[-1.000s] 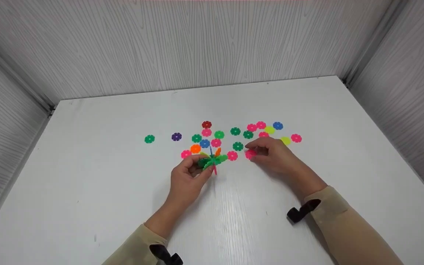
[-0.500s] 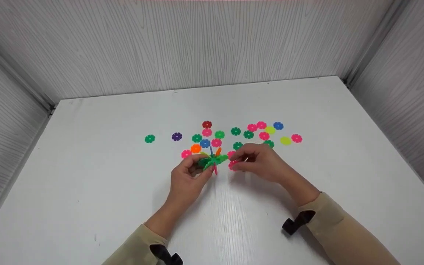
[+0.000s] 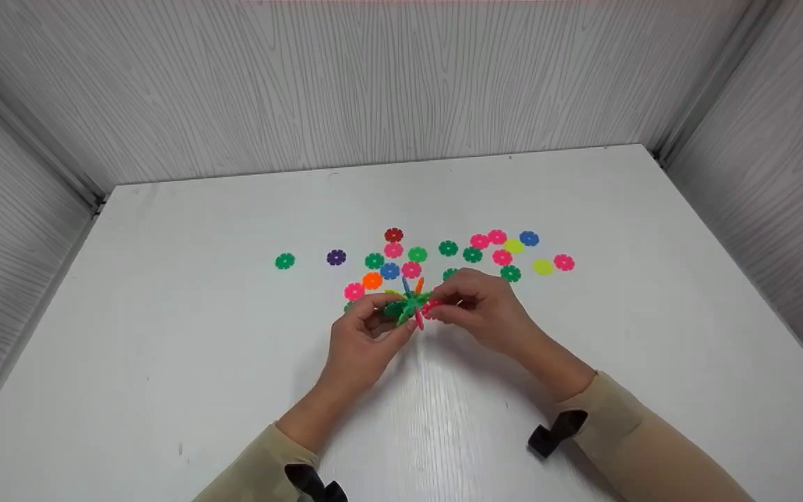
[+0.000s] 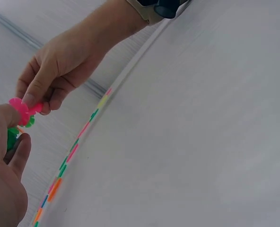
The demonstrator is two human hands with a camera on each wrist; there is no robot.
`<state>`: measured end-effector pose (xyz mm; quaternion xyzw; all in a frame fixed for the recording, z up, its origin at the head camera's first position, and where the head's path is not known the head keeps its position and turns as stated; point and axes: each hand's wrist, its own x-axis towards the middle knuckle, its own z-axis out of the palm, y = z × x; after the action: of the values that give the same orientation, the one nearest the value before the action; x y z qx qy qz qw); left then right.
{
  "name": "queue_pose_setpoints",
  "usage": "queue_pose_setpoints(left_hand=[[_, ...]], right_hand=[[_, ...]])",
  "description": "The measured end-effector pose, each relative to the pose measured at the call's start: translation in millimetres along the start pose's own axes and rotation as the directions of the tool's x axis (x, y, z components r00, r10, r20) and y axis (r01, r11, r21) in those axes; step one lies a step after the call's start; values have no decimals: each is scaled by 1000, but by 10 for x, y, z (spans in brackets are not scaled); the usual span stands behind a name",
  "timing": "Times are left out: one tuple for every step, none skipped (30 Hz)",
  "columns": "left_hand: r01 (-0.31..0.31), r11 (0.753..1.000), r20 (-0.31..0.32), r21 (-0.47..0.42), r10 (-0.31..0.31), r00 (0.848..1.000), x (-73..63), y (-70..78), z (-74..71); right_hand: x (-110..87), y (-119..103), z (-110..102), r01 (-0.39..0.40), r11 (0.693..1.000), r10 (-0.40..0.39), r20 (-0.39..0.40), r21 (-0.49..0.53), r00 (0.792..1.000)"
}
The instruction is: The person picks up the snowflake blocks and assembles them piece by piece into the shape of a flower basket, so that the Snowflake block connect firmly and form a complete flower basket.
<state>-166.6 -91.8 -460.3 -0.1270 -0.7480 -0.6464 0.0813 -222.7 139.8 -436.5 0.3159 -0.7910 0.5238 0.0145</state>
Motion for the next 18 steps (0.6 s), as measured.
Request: queue_pose_setpoints(left_hand=[[-4, 1000, 14, -9, 4, 1000, 2, 2, -2], [-7, 1000, 28, -25, 7, 1000, 2, 5, -4], [-7, 999, 39, -39, 8, 999, 3, 6, -5], [-6, 999, 44, -46, 8, 999, 3, 8, -6], [-6, 999, 45, -50, 8, 999, 3, 7, -6], [-5, 999, 40, -46, 7, 999, 4, 4, -5], [-5, 999, 33, -41, 6, 999, 2, 2, -3], [-6, 999, 24, -40, 7, 1000, 3, -3, -1], [-7, 1000, 10, -28, 7, 1000, 3, -9, 2], [-9, 1000, -6, -19, 8, 1000, 3, -15, 4], [-10, 1000, -19, -14, 9, 1000, 3, -19, 5], [-14, 1000, -29, -10, 13, 999, 2, -22, 4], [-18, 1000, -37, -11, 18, 999, 1, -21, 3], [-22, 1000, -43, -7, 22, 999, 0, -23, 1], [-28, 1000, -47, -6, 28, 999, -2, -22, -2], [-33, 999, -48, -3, 33, 998, -3, -19, -5], [-40, 999, -48, -1, 40, 998, -5, -15, -8], [-48, 999, -47, 3, 48, 998, -8, -12, -12]], right_hand=[[1, 1, -1, 10, 1000, -11, -8, -4, 1000], [1, 2, -3, 19, 1000, -19, -16, -7, 1000], [1, 3, -4, 26, 1000, -27, -23, -13, 999], [1, 3, -6, 30, 999, -31, -29, -19, 999], [1, 4, -8, 33, 999, -34, -33, -20, 999], [1, 5, -9, 37, 999, -38, -37, -24, 999], [-2, 10, -7, 41, 999, -42, -39, -26, 998], [-4, 17, -4, 47, 998, -49, -40, -30, 998], [-5, 25, 2, 54, 998, -55, -40, -33, 998], [-8, 27, 6, 58, 998, -60, -40, -37, 997], [-9, 26, 9, 65, 997, -67, -43, -40, 997], [-12, 26, 12, 73, 996, -75, -48, -47, 996], [-15, 25, 13, 77, 995, -80, -54, -56, 995], [-17, 24, 15, 83, 995, -87, -61, -60, 994], [-19, 20, 15, 89, 994, -93, -66, -63, 993], [-21, 13, 13, 94, 993, -98, -70, -67, 993], [-21, 11, 14, 102, 992, -108, -74, -70, 991], [-21, 10, 14, 109, 992, -114, -74, -69, 991]])
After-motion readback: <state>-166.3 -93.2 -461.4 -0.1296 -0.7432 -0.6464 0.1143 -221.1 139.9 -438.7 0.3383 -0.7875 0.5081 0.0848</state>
